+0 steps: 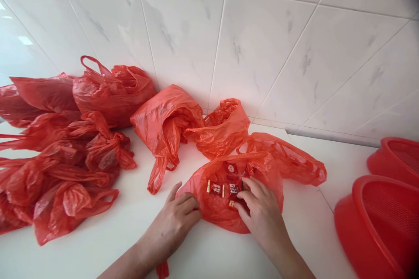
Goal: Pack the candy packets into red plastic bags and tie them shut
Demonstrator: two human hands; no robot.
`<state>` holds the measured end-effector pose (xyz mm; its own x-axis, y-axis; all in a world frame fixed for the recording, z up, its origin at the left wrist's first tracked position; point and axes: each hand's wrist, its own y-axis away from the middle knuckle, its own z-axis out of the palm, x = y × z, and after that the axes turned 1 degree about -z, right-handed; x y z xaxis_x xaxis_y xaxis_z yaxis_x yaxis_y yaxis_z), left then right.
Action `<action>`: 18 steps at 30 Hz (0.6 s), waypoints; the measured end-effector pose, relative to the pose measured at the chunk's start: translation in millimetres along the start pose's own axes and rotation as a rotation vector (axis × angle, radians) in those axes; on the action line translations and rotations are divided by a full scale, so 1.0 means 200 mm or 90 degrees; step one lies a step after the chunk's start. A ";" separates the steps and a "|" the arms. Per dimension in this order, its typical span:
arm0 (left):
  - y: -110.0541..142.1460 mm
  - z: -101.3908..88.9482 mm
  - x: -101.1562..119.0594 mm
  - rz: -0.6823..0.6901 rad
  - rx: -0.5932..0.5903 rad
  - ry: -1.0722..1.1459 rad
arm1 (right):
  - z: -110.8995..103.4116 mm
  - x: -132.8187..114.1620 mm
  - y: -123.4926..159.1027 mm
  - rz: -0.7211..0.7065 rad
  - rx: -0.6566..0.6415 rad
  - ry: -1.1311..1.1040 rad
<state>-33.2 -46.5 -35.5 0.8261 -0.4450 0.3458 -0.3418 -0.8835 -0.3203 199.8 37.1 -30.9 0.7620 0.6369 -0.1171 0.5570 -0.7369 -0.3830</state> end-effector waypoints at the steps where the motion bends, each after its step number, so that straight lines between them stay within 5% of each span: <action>1: 0.00 0.00 0.00 0.000 0.001 0.001 | -0.01 0.00 0.01 0.002 -0.014 -0.002; 7: 0.00 0.00 0.00 0.011 -0.027 0.009 | -0.01 -0.01 0.04 0.006 -0.081 -0.021; 18: 0.00 0.00 0.00 0.005 -0.020 0.021 | -0.05 -0.03 0.05 0.100 0.026 -0.300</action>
<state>-32.5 -46.5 -35.8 0.8079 -0.4563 0.3729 -0.3625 -0.8837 -0.2961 204.1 23.3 -25.9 0.5987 0.5587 -0.5739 0.4260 -0.8289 -0.3625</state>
